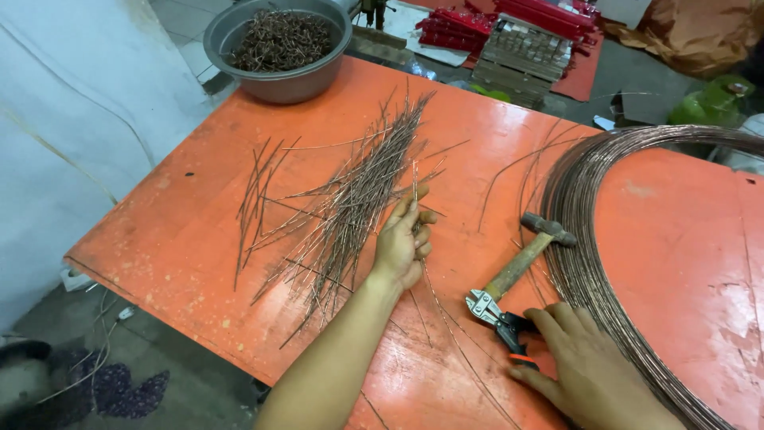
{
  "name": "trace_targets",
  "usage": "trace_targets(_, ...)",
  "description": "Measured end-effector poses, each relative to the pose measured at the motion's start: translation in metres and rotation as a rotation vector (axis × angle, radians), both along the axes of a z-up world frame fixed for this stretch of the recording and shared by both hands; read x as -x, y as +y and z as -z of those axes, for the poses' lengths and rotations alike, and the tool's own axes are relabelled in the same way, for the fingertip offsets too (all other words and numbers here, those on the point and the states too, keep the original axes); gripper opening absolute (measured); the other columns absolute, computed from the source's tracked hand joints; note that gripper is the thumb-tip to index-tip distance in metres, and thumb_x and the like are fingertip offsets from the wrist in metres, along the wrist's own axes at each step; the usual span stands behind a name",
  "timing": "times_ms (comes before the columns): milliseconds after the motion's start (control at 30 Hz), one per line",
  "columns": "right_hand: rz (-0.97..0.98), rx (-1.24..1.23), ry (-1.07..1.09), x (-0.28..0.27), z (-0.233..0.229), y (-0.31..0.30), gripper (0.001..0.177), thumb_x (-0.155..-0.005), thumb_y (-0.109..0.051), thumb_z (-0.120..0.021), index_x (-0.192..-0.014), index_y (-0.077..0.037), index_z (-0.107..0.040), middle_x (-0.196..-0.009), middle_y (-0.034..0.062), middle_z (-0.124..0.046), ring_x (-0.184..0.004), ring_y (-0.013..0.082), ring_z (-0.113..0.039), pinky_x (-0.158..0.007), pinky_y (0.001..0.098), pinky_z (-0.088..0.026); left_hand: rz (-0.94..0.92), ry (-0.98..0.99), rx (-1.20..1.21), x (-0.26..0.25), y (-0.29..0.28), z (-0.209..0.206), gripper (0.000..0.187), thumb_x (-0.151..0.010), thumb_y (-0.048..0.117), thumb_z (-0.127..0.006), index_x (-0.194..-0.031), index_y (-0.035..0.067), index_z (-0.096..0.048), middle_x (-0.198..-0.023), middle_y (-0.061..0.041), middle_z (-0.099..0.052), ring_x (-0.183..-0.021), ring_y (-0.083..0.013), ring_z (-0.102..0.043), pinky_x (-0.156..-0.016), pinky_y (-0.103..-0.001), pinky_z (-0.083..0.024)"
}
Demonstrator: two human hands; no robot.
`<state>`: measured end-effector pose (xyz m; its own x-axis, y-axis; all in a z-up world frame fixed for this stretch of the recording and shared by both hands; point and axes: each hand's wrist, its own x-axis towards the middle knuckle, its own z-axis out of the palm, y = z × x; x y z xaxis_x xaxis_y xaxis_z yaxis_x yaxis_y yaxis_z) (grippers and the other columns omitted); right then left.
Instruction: Cutting copper wires from a large coil into smaller segments using wire cutters on a low table.
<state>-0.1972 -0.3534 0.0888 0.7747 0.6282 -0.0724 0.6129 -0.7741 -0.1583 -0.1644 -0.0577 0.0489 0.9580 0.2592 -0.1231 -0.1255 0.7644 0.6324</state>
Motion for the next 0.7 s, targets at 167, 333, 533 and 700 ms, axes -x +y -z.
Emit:
trace_targets(167, -0.088, 0.347, -0.104, -0.006, 0.041, -0.03, 0.105, -0.076, -0.078, -0.064, -0.153, -0.017, -0.025, -0.135, 0.0085, -0.045, -0.115, 0.0298, -0.056, -0.095, 0.0441, -0.052, -0.001, -0.011, -0.037, -0.003, 0.006, -0.005, 0.035, -0.107, 0.017, -0.043, -0.139, 0.015, -0.057, -0.084, -0.001, -0.06, -0.047, -0.0003, -0.03, -0.038, -0.017, -0.019)
trace_targets(333, -0.206, 0.3, -0.096, -0.007, 0.051, -0.031, 0.112, -0.078, -0.064, -0.066, -0.153, 0.006, -0.019, -0.14, 0.0276, -0.043, -0.13, 0.0443, -0.047, -0.103, 0.052, -0.046, 0.018, 0.028, -0.064, -0.004, 0.006, -0.003, 0.036, -0.107, 0.017, -0.042, -0.14, 0.015, -0.056, -0.084, -0.001, -0.06, -0.048, -0.0001, -0.03, -0.038, -0.016, -0.02)
trace_targets(533, 0.103, 0.16, 0.131, -0.008, -0.018, -0.005, 0.058, -0.081, -0.029, -0.058, -0.137, -0.018, -0.049, -0.115, 0.0051, -0.073, -0.091, 0.0332, -0.077, -0.077, 0.0455, -0.064, 0.065, -0.027, 0.009, -0.009, 0.009, 0.005, 0.037, -0.106, 0.016, -0.044, -0.141, 0.016, -0.055, -0.084, -0.001, -0.064, -0.048, 0.0001, -0.031, -0.038, -0.015, -0.018)
trace_targets(700, 0.101, 0.302, 0.261, -0.025, -0.022, -0.008, 0.054, -0.09, -0.038, -0.053, -0.142, -0.026, -0.044, -0.119, -0.0016, -0.073, -0.099, 0.0248, -0.077, -0.085, 0.04, -0.063, 0.118, -0.06, 0.01, -0.005, 0.012, -0.003, 0.035, -0.107, 0.016, -0.043, -0.139, 0.015, -0.057, -0.082, 0.0, -0.062, -0.048, 0.0003, -0.031, -0.037, -0.016, -0.018)
